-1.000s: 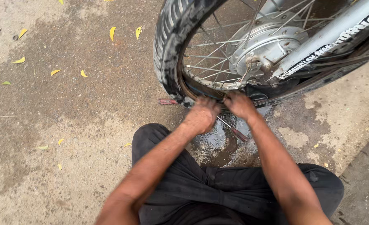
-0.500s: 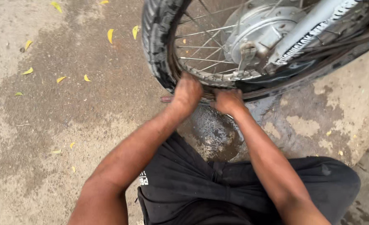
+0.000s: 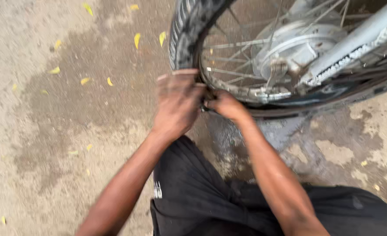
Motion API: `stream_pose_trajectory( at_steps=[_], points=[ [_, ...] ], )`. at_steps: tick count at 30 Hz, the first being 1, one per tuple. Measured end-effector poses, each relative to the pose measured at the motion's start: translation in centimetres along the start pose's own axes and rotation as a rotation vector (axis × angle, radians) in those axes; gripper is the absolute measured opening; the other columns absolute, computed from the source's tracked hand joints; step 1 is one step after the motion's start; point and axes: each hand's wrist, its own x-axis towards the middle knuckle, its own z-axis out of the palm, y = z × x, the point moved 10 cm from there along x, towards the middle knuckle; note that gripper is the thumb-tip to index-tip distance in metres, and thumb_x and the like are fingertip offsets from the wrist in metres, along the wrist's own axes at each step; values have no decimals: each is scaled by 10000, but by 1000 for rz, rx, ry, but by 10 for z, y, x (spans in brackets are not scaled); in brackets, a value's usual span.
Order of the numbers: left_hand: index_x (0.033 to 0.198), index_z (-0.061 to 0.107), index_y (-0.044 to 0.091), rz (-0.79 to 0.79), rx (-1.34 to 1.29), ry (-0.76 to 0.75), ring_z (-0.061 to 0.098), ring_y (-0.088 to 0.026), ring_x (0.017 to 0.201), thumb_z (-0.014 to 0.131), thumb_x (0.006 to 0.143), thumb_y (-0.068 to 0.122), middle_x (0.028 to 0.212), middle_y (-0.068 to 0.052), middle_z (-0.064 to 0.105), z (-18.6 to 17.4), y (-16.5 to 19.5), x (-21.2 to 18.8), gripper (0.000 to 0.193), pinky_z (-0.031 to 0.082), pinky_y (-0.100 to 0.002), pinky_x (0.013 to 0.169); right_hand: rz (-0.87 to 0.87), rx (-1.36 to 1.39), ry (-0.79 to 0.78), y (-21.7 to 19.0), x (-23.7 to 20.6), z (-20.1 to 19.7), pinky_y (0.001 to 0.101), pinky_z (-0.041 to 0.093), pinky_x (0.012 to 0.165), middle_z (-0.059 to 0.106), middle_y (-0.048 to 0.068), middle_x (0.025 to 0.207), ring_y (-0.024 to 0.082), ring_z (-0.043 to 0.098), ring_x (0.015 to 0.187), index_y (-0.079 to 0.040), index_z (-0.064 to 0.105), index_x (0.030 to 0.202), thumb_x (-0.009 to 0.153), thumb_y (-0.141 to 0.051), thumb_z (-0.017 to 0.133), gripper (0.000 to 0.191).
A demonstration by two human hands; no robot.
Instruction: The person removes the inner tube from a motorcycle tire, then uses a tire lever to pry the tire bead off the rim and remove the tire from the wheel. The person works on the front wheel of a motorcycle on a concrete surface.
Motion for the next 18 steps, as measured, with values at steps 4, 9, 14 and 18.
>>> stream_pose_trajectory(
  at_steps=[4,9,14,18],
  points=[
    [1577,354,21,-436,-500,163,426,-419,1489,793,924,324,1607,-244,417,-19,-66,-8,843,354,-493,1217,-182,316,15,-47,7,-13,432,488,1056,679,162,1332,267,644,1207,-7,571,1427,849,-323,713,674],
    [1602,305,14,-771,-1319,372,481,-363,1433,777,877,480,1555,-226,480,86,-90,-1,983,397,-471,1202,-155,-302,69,-13,-5,-9,468,444,1030,600,200,1364,321,574,1236,-4,515,1443,875,-471,738,768],
    [1595,321,-17,-824,-1511,542,459,-333,1389,726,833,606,1535,-212,472,151,-90,-22,1065,359,-451,1166,57,-958,7,69,-52,-63,517,451,1022,633,242,1321,381,612,1223,-16,576,1356,779,-598,791,847],
    [1561,354,-16,-952,-1626,541,477,-333,1362,707,854,598,1513,-201,484,183,-82,-38,1001,352,-457,1162,230,-1061,31,89,-76,-85,546,424,1057,713,163,1228,336,656,1186,-94,624,1329,783,-622,740,768]
  ],
)
